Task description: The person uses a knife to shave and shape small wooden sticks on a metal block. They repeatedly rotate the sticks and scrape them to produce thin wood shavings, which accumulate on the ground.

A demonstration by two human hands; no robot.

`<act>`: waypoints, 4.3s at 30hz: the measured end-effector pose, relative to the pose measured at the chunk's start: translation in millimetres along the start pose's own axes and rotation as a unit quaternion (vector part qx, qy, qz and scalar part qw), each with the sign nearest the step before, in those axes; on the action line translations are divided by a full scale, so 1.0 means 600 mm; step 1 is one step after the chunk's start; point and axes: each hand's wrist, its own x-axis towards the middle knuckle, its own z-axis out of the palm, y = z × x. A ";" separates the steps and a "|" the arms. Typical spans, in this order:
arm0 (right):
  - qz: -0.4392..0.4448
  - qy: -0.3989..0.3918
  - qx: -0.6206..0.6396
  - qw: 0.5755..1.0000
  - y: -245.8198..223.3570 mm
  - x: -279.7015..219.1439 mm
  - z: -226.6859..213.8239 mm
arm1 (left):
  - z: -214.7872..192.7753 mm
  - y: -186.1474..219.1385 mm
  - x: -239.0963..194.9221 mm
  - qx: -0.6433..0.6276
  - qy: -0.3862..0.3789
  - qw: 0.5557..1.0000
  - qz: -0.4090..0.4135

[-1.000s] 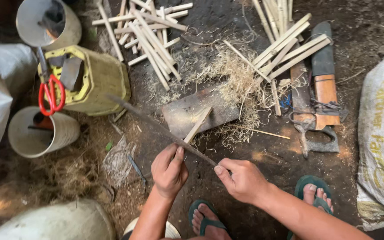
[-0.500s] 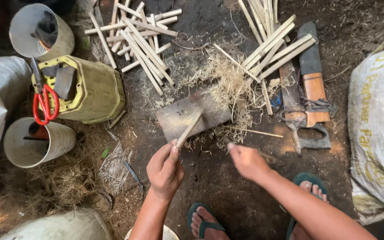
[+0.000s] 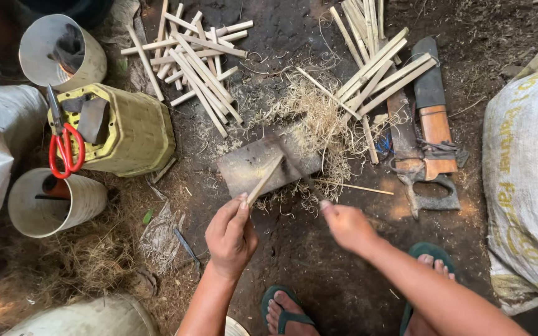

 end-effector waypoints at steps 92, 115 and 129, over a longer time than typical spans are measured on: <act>0.030 -0.033 0.119 0.992 -0.084 0.078 0.032 | 0.032 -0.022 0.093 -0.111 -0.023 0.986 -0.122; -0.028 -0.010 0.295 0.955 -0.064 0.043 0.040 | 0.026 -0.028 0.088 -0.099 -0.022 0.985 -0.139; 0.108 -0.073 0.126 0.983 -0.016 0.082 0.049 | 0.011 -0.040 0.029 -0.208 -0.011 0.935 -0.286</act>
